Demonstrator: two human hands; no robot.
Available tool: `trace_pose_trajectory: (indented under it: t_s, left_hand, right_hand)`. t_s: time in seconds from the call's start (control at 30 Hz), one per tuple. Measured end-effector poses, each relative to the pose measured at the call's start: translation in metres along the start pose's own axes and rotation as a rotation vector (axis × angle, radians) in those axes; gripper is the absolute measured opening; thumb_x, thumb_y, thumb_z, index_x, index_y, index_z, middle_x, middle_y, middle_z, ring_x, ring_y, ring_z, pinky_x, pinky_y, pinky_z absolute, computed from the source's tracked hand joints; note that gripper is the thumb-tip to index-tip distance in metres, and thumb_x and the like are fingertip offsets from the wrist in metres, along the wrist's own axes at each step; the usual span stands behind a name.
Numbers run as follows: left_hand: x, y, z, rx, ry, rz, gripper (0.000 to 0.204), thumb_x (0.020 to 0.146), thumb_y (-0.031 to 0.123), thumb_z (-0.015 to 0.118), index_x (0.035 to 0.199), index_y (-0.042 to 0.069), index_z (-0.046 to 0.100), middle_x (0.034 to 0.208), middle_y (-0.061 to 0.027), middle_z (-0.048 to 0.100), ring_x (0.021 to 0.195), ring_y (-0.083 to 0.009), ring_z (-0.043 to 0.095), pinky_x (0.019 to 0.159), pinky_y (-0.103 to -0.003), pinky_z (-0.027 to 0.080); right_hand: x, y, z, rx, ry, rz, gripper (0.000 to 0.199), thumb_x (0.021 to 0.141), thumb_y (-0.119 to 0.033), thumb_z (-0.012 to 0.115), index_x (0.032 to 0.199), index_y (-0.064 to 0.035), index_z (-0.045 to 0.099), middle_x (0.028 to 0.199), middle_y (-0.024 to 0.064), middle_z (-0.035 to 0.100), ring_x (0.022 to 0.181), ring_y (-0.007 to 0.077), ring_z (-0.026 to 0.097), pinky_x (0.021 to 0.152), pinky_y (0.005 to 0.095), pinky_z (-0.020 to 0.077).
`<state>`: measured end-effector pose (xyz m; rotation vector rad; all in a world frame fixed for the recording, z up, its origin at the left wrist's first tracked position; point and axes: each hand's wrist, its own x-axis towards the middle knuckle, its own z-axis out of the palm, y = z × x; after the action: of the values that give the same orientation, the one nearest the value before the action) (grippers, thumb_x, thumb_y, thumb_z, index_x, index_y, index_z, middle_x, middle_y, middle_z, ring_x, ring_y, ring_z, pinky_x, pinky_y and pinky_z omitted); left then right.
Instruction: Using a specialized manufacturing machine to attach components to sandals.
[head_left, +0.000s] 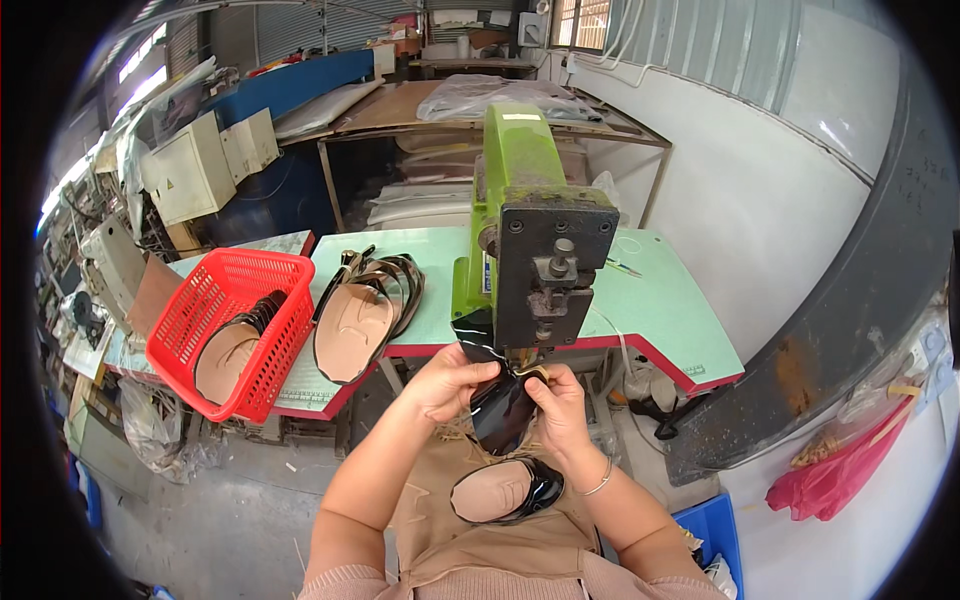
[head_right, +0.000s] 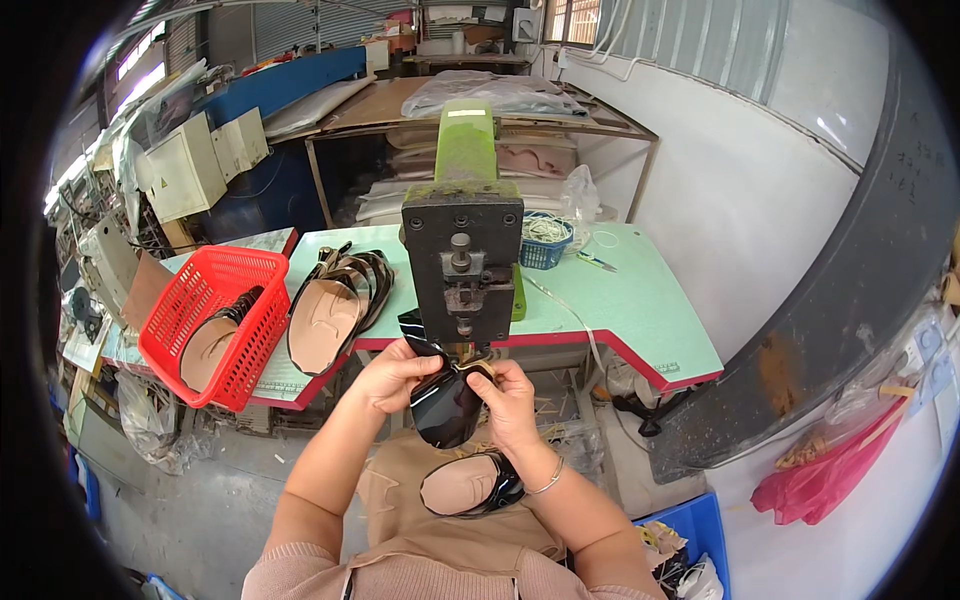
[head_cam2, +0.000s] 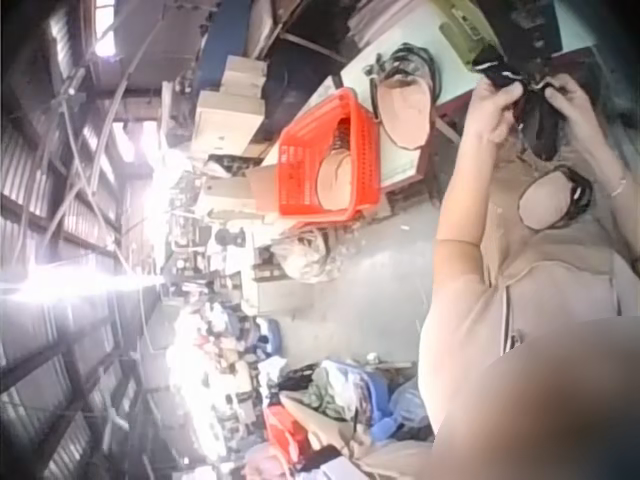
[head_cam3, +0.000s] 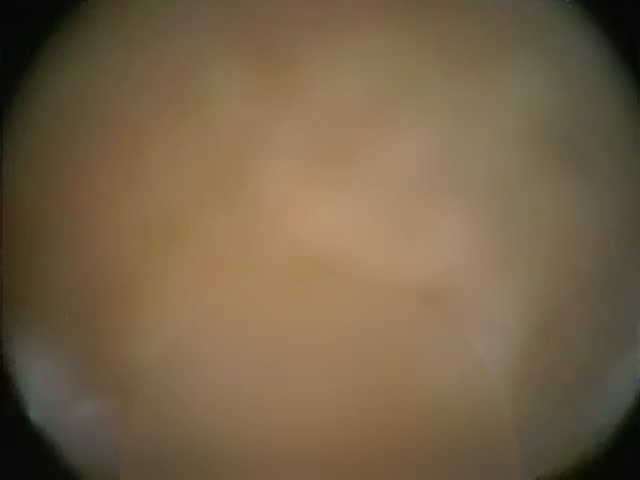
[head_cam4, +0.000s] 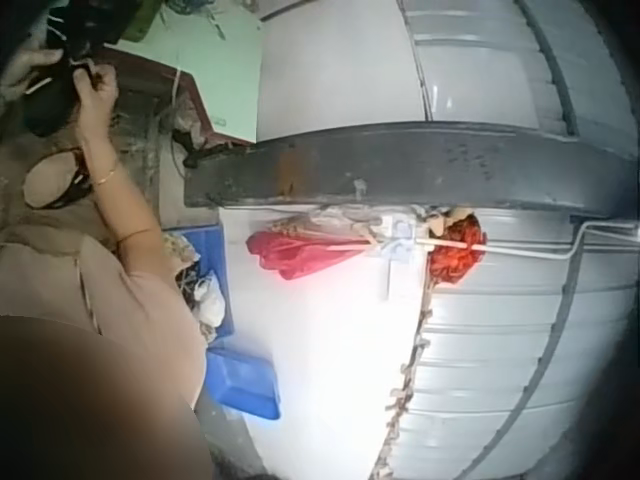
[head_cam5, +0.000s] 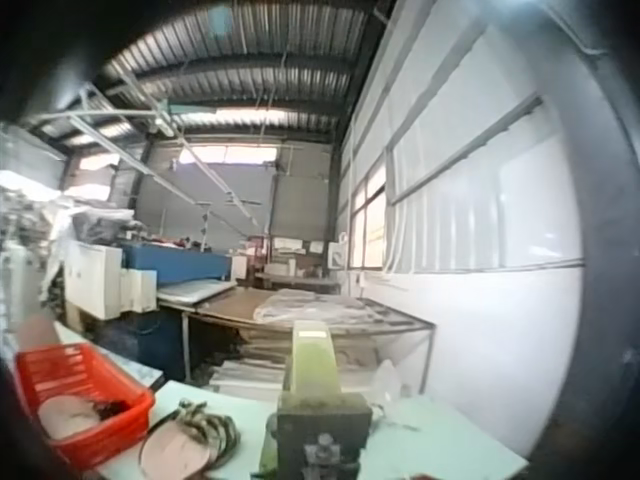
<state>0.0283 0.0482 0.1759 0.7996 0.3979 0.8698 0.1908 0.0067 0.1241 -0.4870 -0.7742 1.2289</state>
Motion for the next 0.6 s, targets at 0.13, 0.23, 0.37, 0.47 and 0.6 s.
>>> trace_pose_trajectory:
  t_s: [0.13, 0.23, 0.37, 0.47, 0.6]
  left_hand:
    - [-0.001, 0.016, 0.002, 0.081, -0.023, -0.05, 0.037, 0.077, -0.003, 0.064, 0.112, 0.001, 0.056, 0.108, -0.0119, 0.062, 0.097, -0.0211, 0.062, 0.086, -0.033, 0.05]
    - [0.001, 0.021, -0.001, 0.152, -0.001, -0.063, 0.037, 0.075, -0.005, 0.064, 0.112, 0.0, 0.057, 0.106, -0.0125, 0.063, 0.096, -0.0215, 0.062, 0.086, -0.034, 0.051]
    - [0.002, 0.026, 0.002, 0.185, -0.028, -0.033, 0.038, 0.074, -0.005, 0.065, 0.111, 0.0, 0.057, 0.105, -0.0124, 0.063, 0.094, -0.0221, 0.062, 0.085, -0.034, 0.051]
    - [0.004, 0.027, -0.008, 0.238, -0.005, -0.04, 0.037, 0.074, -0.005, 0.066, 0.11, 0.001, 0.058, 0.104, -0.0116, 0.064, 0.094, -0.0215, 0.063, 0.085, -0.034, 0.051]
    - [-0.001, 0.02, -0.014, 0.194, -0.008, 0.009, 0.036, 0.073, -0.004, 0.067, 0.108, 0.001, 0.059, 0.104, -0.0105, 0.064, 0.094, -0.0206, 0.063, 0.085, -0.033, 0.05]
  right_hand:
    - [-0.001, -0.013, -0.001, -0.162, -0.053, 0.105, 0.014, 0.079, -0.005, 0.068, 0.087, -0.0053, 0.056, 0.086, 0.0017, 0.062, 0.077, 0.008, 0.056, 0.073, 0.0229, 0.0453]
    - [0.0, -0.02, 0.002, -0.217, -0.075, 0.146, 0.015, 0.078, -0.004, 0.069, 0.085, -0.0052, 0.056, 0.085, 0.0013, 0.062, 0.076, 0.0074, 0.055, 0.072, 0.0224, 0.0452]
    - [0.003, -0.021, 0.003, -0.308, -0.104, 0.108, 0.016, 0.076, -0.004, 0.071, 0.082, -0.0047, 0.057, 0.081, 0.0005, 0.062, 0.072, 0.0053, 0.055, 0.066, 0.0201, 0.0453]
    - [0.003, -0.02, 0.006, -0.31, -0.112, 0.098, 0.016, 0.076, -0.005, 0.072, 0.082, -0.0046, 0.057, 0.079, 0.0003, 0.062, 0.07, 0.0051, 0.054, 0.065, 0.02, 0.0451]
    - [0.003, -0.023, 0.007, -0.413, -0.137, 0.087, 0.02, 0.074, -0.001, 0.072, 0.082, -0.0057, 0.055, 0.079, -0.0004, 0.059, 0.071, 0.0055, 0.053, 0.064, 0.0201, 0.0435]
